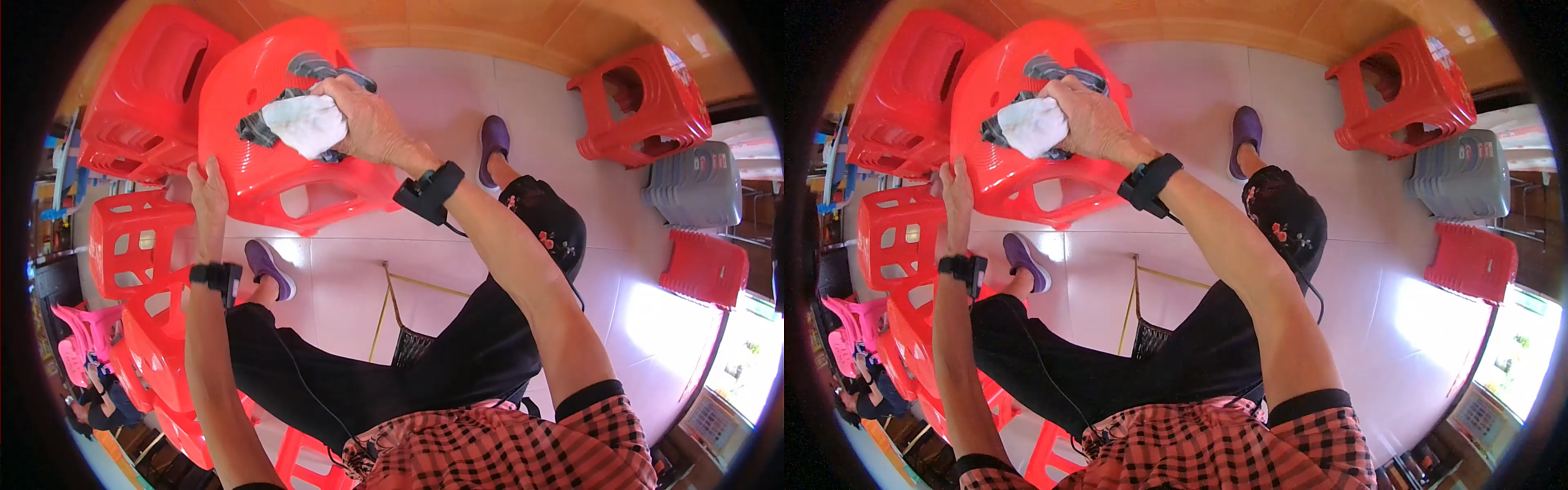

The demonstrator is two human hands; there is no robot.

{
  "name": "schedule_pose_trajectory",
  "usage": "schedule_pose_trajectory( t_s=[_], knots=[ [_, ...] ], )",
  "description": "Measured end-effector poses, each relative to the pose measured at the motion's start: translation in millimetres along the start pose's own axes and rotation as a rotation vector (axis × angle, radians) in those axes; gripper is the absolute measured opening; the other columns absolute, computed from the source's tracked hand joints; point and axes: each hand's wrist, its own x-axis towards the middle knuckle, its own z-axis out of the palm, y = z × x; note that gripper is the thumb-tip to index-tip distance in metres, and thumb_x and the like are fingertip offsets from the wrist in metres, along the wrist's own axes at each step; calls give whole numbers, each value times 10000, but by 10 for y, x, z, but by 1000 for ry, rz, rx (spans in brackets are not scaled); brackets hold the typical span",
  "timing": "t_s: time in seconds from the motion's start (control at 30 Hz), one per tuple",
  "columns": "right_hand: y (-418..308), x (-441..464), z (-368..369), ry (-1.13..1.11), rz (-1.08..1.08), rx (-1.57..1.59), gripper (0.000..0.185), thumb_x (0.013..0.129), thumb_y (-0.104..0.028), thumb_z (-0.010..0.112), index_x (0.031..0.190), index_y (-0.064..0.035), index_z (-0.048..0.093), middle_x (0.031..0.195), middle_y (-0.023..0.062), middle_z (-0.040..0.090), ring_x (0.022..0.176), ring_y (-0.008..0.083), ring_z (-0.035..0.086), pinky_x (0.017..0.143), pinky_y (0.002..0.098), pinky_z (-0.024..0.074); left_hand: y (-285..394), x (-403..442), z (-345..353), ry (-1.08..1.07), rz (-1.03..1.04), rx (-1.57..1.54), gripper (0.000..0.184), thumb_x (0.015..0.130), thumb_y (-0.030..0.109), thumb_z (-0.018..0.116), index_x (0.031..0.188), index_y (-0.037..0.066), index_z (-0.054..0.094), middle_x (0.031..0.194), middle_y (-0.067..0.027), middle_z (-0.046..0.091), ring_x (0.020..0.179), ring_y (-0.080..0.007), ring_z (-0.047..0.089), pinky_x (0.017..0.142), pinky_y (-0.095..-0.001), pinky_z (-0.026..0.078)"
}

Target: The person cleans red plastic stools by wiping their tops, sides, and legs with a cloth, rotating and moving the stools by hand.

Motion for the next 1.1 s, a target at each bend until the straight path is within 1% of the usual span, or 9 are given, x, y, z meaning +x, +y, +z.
schedule_pose_trajectory(
  t_s=[0.07,0.2,0.3,0.5,0.6,0.73,0.87,0.93,1.1],
  knots=[
    [45,38,-75,3,52,28,502,672,-319,762,1039,-99,500,1001,128,549,932,321,572,764,403,472,739,-316,-63,39,-327,-443,306,944,181,475,1212,55,397,1145,-155,452,1005,-170,457,842,-285,403],
    [107,35,-161,13,137,8,553,655,-362,774,1058,-106,494,1023,126,553,952,319,569,777,403,470,1393,-759,-367,-66,-215,-264,404,925,179,520,1220,-44,358,1093,-142,452,974,-211,450,827,-339,404],
    [160,14,-183,11,191,48,580,649,-370,777,1075,-107,485,1039,133,555,948,336,570,782,412,472,1166,-1072,-515,-122,13,-107,463,899,173,551,1256,-38,344,1083,-159,460,976,-240,456,849,-364,397],
    [-129,-16,-160,7,321,-11,554,660,-284,776,1093,-105,481,1040,141,560,973,344,559,772,413,473,2275,-756,-784,-240,129,347,549,837,185,594,1301,15,354,1180,-228,415,1052,-367,441,930,-403,362],
    [-317,-134,-164,35,443,-124,509,671,-239,760,1062,-80,475,1003,166,551,945,370,555,757,434,465,2251,-464,-415,-261,410,227,533,841,214,582,1305,51,374,1233,-233,384,1115,-399,396,943,-456,342],
    [-190,-552,41,268,421,-78,493,690,-184,738,1067,-52,450,975,178,544,898,352,570,729,420,466,2096,-348,12,-220,463,277,510,854,240,557,1302,66,387,1239,-231,380,1141,-392,371,959,-489,308],
    [212,-1079,440,467,467,161,500,740,-194,715,1115,-35,426,960,108,546,828,211,565,732,366,486,2096,-335,-13,-242,448,282,503,855,245,552,1299,70,394,1253,-222,377,1160,-388,354,988,-484,267],
    [485,-1241,636,497,640,747,472,760,-184,688,1116,-26,423,948,97,548,814,216,574,692,335,500,2102,-328,-18,-260,430,280,506,847,228,562,1300,74,395,1258,-211,377,1164,-385,351,991,-485,262],
    [465,-1439,541,394,628,301,600,694,-187,704,1163,-84,343,944,105,554,847,223,615,694,339,515,2088,-302,15,-249,432,268,509,842,206,568,1301,72,392,1264,-203,376,1163,-380,353,992,-483,260]
  ],
)
